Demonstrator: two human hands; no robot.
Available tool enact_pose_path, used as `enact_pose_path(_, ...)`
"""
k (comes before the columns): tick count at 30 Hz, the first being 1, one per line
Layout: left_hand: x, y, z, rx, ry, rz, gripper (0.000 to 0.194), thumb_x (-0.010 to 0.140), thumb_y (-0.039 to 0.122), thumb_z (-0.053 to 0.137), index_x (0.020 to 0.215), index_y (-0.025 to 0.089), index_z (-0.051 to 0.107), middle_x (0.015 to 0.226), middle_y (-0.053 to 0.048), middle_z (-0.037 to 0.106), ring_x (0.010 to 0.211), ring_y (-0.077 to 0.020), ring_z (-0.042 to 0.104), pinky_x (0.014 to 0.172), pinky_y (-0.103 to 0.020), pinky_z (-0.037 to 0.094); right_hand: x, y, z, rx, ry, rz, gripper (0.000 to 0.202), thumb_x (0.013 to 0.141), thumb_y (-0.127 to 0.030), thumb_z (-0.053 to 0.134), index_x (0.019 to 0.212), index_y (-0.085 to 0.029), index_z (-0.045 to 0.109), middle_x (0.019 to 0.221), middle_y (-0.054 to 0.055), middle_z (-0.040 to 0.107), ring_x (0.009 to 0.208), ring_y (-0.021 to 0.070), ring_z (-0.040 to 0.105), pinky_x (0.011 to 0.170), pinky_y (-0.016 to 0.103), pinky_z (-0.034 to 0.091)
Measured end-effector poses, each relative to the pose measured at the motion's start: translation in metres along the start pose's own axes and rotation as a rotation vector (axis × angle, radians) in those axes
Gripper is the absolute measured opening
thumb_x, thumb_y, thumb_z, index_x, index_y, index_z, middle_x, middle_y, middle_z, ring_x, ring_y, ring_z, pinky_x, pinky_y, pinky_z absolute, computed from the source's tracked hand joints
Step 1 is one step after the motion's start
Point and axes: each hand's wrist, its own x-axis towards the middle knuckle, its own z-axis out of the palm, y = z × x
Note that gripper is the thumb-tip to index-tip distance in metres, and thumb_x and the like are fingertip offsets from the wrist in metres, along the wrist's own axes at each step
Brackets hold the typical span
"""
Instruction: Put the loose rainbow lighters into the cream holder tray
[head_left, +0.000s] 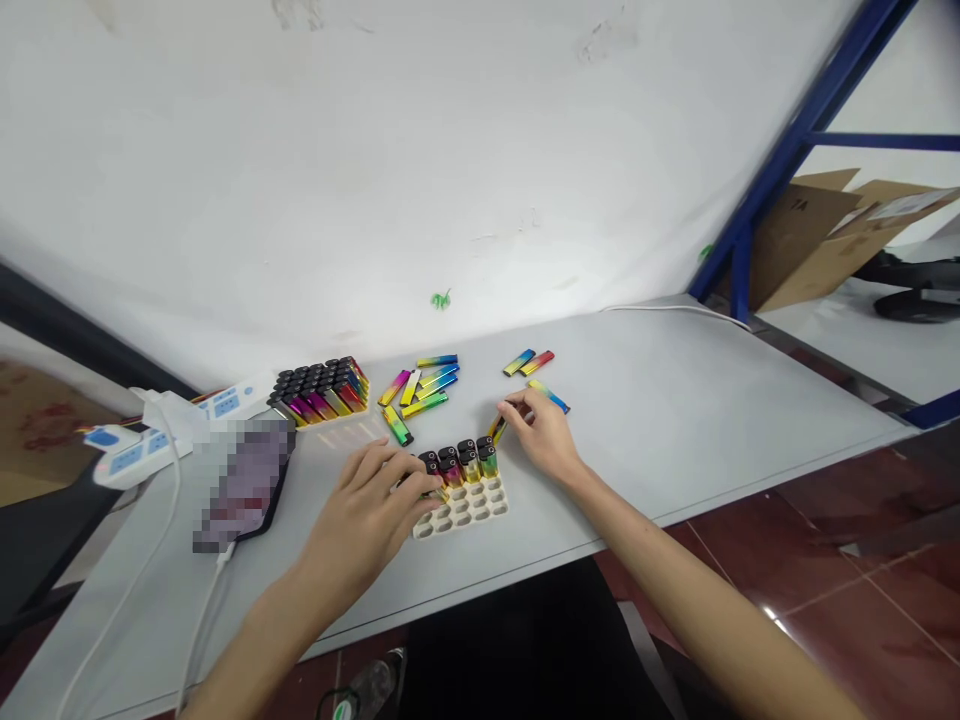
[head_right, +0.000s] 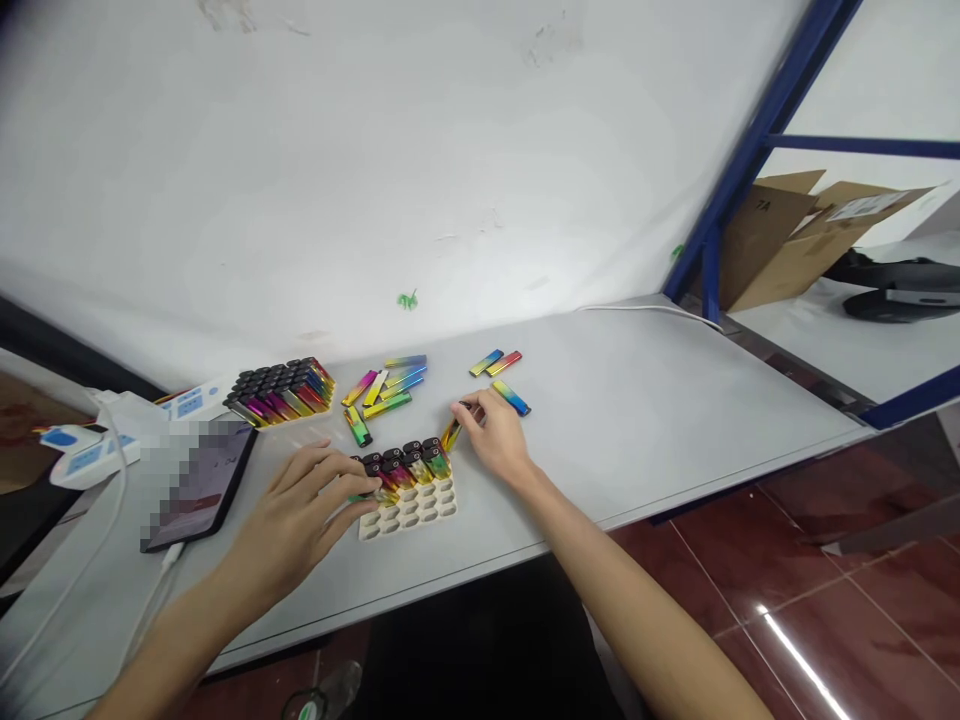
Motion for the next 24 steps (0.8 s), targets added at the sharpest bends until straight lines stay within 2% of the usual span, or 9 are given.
enact_pose_path(4, 0.003, -0.006, 0.002, -0.110, 0.004, -0.092, 0.014, 0.092, 0.028, 0.063, 0.105, 0.023, 0.064, 0.105, -0.006, 0.063, 0.103, -0.0232, 0.054, 0.095, -0.040, 0.044, 0.000, -0.002, -0.001, 0.089, -0.017, 0.051, 0.027, 0.089, -0.046, 0.061, 0.088, -0.020, 0.067, 0.075, 0.001, 0.063, 0.066, 0.0157, 0.054, 0.064, 0.030, 0.045)
enact_pose_path(8, 0.027, -0.019, 0.005, -0.237, -0.025, -0.243, 0.019, 0.099, 0.030, 0.048, 0.112, 0.026, 0.062, 0.109, -0.004, 0.064, 0.107, -0.0213, 0.055, 0.099, -0.038, 0.042, -0.001, -0.003, -0.001, 0.272, -0.071, 0.099, 0.031, 0.088, -0.049, 0.063, 0.098, -0.020, 0.068, 0.081, 0.002, 0.064, 0.068, 0.0160, 0.060, 0.063, 0.030, 0.050)
enact_pose_path(10, 0.048, -0.024, 0.009, -0.272, -0.113, -0.301, 0.025, 0.101, 0.035, 0.043, 0.117, 0.026, 0.060, 0.116, -0.004, 0.064, 0.115, -0.0227, 0.054, 0.105, -0.042, 0.038, -0.001, -0.005, -0.002, 0.345, -0.104, 0.075, 0.032, 0.090, -0.047, 0.061, 0.108, -0.021, 0.068, 0.091, 0.004, 0.066, 0.074, 0.0163, 0.063, 0.066, 0.030, 0.052)
enact_pose_path(13, 0.080, -0.030, 0.019, -0.323, -0.266, -0.272, 0.036, 0.101, 0.039, 0.039, 0.130, 0.025, 0.054, 0.128, -0.007, 0.060, 0.122, -0.0260, 0.050, 0.102, -0.042, 0.040, -0.002, -0.010, -0.005, 0.381, -0.160, -0.004, 0.032, 0.093, -0.042, 0.058, 0.119, -0.025, 0.067, 0.106, 0.006, 0.065, 0.086, 0.0167, 0.063, 0.072, 0.030, 0.053)
enact_pose_path(14, 0.089, -0.032, 0.022, -0.340, -0.326, -0.252, 0.035, 0.100, 0.038, 0.039, 0.128, 0.024, 0.056, 0.127, -0.008, 0.061, 0.120, -0.0271, 0.052, 0.098, -0.042, 0.042, -0.003, -0.012, -0.006, 0.373, -0.179, -0.033, 0.032, 0.093, -0.040, 0.057, 0.121, -0.026, 0.066, 0.110, 0.006, 0.065, 0.089, 0.0167, 0.063, 0.073, 0.030, 0.053)
enact_pose_path(16, 0.104, -0.035, 0.028, -0.380, -0.464, -0.212, 0.029, 0.099, 0.037, 0.040, 0.111, 0.023, 0.062, 0.110, -0.008, 0.066, 0.104, -0.0270, 0.058, 0.085, -0.038, 0.045, -0.004, -0.014, -0.007, 0.341, -0.201, -0.080, 0.033, 0.095, -0.038, 0.056, 0.124, -0.029, 0.066, 0.114, 0.005, 0.065, 0.092, 0.0166, 0.061, 0.076, 0.030, 0.052)
enact_pose_path(18, 0.112, -0.040, 0.029, -0.427, -0.529, -0.202, 0.025, 0.097, 0.037, 0.041, 0.095, 0.022, 0.061, 0.093, -0.006, 0.067, 0.086, -0.0243, 0.060, 0.072, -0.034, 0.043, -0.004, -0.015, -0.007, 0.320, -0.185, -0.086, 0.036, 0.095, -0.037, 0.056, 0.130, -0.029, 0.062, 0.117, 0.005, 0.065, 0.092, 0.0161, 0.061, 0.077, 0.030, 0.052)
enact_pose_path(21, 0.111, -0.050, 0.024, -0.517, -0.458, -0.310, 0.017, 0.093, 0.039, 0.048, 0.096, 0.023, 0.054, 0.082, -0.002, 0.065, 0.071, -0.0202, 0.057, 0.062, -0.030, 0.039, -0.003, -0.011, -0.004, 0.295, -0.082, -0.007, 0.042, 0.094, -0.037, 0.056, 0.134, -0.025, 0.056, 0.114, 0.006, 0.066, 0.087, 0.0156, 0.062, 0.075, 0.030, 0.053)
enact_pose_path(24, 0.098, -0.062, 0.023, -0.620, -0.308, -0.559, 0.019, 0.090, 0.040, 0.051, 0.100, 0.024, 0.050, 0.071, 0.003, 0.059, 0.058, -0.0154, 0.048, 0.055, -0.026, 0.035, -0.002, -0.005, -0.001, 0.221, 0.014, 0.074, 0.035, 0.094, -0.036, 0.052, 0.125, -0.021, 0.058, 0.103, 0.007, 0.064, 0.081, 0.0155, 0.061, 0.069, 0.029, 0.052)
